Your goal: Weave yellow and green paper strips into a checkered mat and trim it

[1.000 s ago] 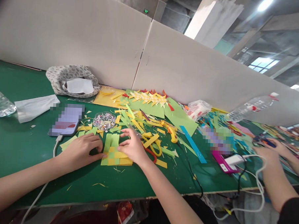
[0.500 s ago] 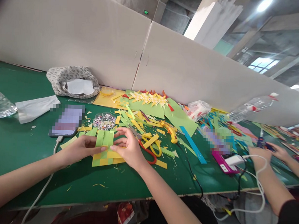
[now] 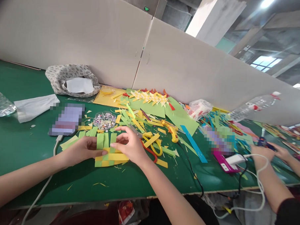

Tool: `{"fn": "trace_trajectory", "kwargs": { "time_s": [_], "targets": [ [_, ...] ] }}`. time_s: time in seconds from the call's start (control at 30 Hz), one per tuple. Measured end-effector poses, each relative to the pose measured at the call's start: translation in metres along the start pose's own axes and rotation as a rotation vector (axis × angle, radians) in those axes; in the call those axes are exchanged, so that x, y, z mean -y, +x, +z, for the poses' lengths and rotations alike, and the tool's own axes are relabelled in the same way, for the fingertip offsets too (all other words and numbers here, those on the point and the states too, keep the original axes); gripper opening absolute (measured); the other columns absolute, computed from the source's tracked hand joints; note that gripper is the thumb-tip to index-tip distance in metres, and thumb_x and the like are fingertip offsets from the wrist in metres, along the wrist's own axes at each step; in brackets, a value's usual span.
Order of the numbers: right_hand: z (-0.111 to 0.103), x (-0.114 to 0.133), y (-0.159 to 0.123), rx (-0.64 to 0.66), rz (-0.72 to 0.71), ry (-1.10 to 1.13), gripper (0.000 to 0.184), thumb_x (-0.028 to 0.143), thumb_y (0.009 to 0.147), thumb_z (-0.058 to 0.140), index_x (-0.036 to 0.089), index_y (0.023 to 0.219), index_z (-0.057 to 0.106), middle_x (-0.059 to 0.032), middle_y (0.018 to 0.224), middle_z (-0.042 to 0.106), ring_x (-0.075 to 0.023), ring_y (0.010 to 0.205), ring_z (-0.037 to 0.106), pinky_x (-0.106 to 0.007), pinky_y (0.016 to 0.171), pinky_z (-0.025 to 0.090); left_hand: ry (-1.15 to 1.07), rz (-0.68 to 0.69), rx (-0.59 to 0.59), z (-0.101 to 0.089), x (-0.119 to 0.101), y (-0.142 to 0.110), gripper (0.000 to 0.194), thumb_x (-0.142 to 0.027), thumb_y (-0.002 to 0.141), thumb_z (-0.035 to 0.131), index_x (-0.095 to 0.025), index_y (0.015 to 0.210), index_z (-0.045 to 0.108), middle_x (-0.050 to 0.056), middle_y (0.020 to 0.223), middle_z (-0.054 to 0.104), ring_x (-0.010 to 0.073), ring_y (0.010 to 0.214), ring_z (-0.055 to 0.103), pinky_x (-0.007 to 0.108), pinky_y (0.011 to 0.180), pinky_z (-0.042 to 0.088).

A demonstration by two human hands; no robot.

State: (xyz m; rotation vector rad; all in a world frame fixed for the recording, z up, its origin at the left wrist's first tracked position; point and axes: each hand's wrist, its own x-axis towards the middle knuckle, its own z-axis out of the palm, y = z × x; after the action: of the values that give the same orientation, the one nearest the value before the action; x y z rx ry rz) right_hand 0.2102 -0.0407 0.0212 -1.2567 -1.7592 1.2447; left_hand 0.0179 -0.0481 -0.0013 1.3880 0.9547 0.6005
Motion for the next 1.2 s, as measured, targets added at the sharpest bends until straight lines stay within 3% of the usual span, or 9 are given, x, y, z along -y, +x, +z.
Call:
{"fn": "trace_trajectory", "kwargs": {
  "time_s": [0.3, 0.67, 0.77, 0.93, 1.03, 1.2],
  "targets": [
    [0.007, 0.003, -0.002, -0.075, -0.046, -0.039, 0.035, 0.03, 0.068, 0.068, 0.024, 0.098, 0.052, 0.0023, 0.074, 0.059, -0.0134, 0.071, 0.06, -0.031, 0.072, 0.05, -0.104, 0.008, 0.003, 0.0, 0.008, 0.003, 0.025, -0.034, 0.066, 0.068, -0.02, 0.086, 0.065, 0.0, 0.083, 0.071, 0.0212, 0.08, 0.065, 0.034, 0.073, 0.05],
    [0.009, -0.003, -0.003, -0.114, -0.025, 0.018, 0.034, 0.03, 0.067, 0.069, 0.023, 0.095, 0.051, 0.0015, 0.075, 0.062, -0.0134, 0.069, 0.06, -0.029, 0.069, 0.05, -0.116, 0.037, 0.009, 0.002, 0.002, 0.003, 0.019, -0.035, 0.073, 0.062, -0.021, 0.085, 0.063, -0.001, 0.08, 0.067, 0.0165, 0.075, 0.062, 0.028, 0.069, 0.048],
    [0.009, -0.002, -0.004, -0.082, 0.001, 0.019, 0.04, 0.029, 0.065, 0.071, 0.023, 0.098, 0.05, 0.0009, 0.079, 0.063, -0.0139, 0.071, 0.061, -0.028, 0.068, 0.049, -0.031, 0.021, -0.016, 0.002, 0.002, 0.003, 0.017, -0.036, 0.071, 0.063, -0.019, 0.077, 0.061, -0.004, 0.067, 0.061, 0.0124, 0.061, 0.056, 0.023, 0.058, 0.043],
    [0.01, -0.001, -0.004, -0.062, -0.007, 0.018, 0.04, 0.027, 0.069, 0.068, 0.024, 0.103, 0.047, 0.0006, 0.078, 0.066, -0.0143, 0.068, 0.06, -0.028, 0.062, 0.047, 0.085, 0.04, -0.043, 0.003, 0.003, 0.003, 0.026, -0.042, 0.07, 0.062, -0.018, 0.065, 0.054, -0.008, 0.052, 0.037, 0.0078, 0.047, 0.034, 0.02, 0.045, 0.028],
    [0.009, -0.003, -0.002, -0.071, -0.017, 0.037, 0.037, 0.029, 0.071, 0.066, 0.024, 0.102, 0.047, -0.001, 0.082, 0.067, -0.0158, 0.071, 0.061, -0.03, 0.066, 0.048, 0.031, 0.028, -0.068, 0.003, 0.003, 0.003, 0.033, -0.049, 0.073, 0.056, -0.018, 0.062, 0.05, -0.008, 0.055, 0.03, 0.0085, 0.05, 0.033, 0.02, 0.048, 0.032],
    [0.006, -0.007, -0.001, -0.092, -0.011, 0.05, 0.039, 0.031, 0.069, 0.068, 0.025, 0.101, 0.047, -0.0024, 0.088, 0.067, -0.0177, 0.077, 0.063, -0.033, 0.071, 0.049, -0.095, -0.009, -0.046, 0.002, 0.001, 0.004, 0.036, -0.052, 0.075, 0.052, -0.017, 0.066, 0.05, -0.005, 0.062, 0.039, 0.0107, 0.06, 0.043, 0.022, 0.06, 0.042]
  ]
}}
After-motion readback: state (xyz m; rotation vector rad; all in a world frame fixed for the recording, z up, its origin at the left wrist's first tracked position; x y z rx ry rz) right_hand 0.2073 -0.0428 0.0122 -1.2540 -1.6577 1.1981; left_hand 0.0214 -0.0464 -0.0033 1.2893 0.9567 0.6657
